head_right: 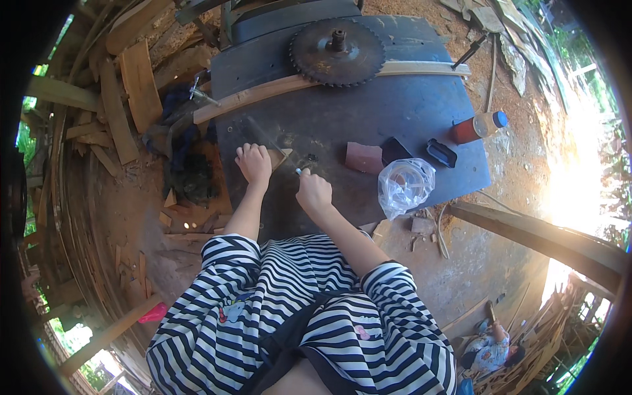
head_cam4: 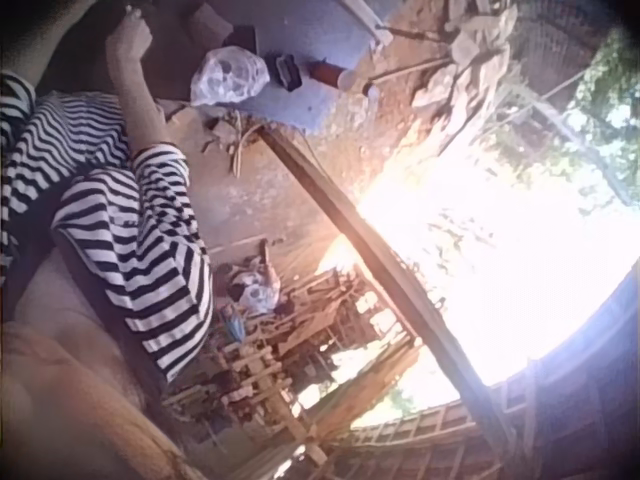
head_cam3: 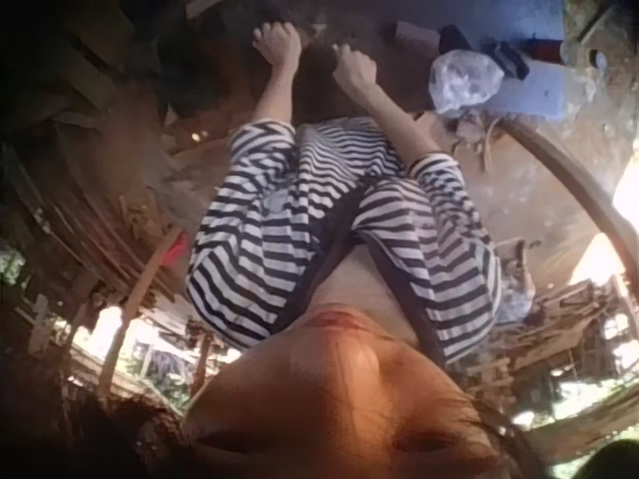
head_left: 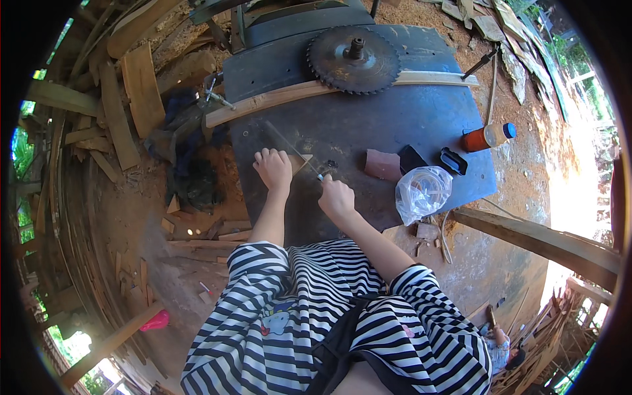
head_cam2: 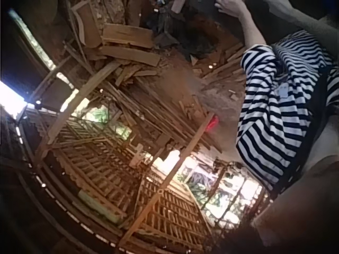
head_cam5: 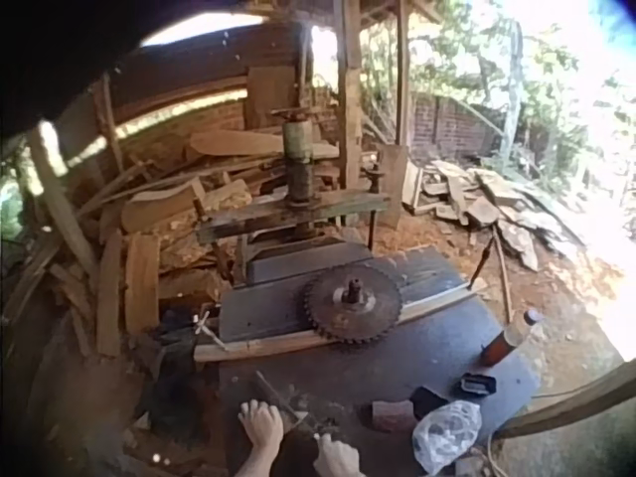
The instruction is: The person cuts a wooden block using a hand saw blade, then sits on the ground and carves the wood with a chisel struck by a wooden block.
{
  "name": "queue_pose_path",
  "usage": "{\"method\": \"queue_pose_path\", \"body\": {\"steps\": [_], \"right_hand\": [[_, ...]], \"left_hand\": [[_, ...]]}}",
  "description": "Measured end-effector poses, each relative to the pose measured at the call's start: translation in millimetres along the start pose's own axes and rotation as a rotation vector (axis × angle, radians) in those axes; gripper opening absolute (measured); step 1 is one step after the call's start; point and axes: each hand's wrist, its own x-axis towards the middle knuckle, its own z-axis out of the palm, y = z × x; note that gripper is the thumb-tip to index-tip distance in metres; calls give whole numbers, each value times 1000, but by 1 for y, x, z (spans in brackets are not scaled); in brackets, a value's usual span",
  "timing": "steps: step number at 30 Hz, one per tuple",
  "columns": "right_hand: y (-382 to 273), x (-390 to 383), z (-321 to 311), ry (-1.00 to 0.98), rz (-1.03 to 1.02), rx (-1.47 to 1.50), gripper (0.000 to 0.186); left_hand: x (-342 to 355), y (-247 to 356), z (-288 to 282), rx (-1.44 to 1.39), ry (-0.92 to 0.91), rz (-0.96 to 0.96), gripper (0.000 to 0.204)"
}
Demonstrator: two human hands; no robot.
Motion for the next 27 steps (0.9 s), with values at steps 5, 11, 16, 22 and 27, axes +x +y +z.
{"method": "queue_pose_path", "body": {"steps": [5,11,16,22,27], "right_hand": [[1,-3,-6,39,1,86,17],[24,-36,-14,49,-26,116,17],[42,-44,-13,133,-51,110,15],[40,-49,-14,89,-39,64,19],[49,-54,-10,84,-42,58,19]], "left_hand": [[-2,-17,0,-90,-47,68,35],[-21,-41,-23,-466,-376,153,40],[-51,-40,-40,-586,-445,196,51],[-64,-26,-51,-514,-346,133,49],[-77,-8,-54,-509,-141,179,46]]}}
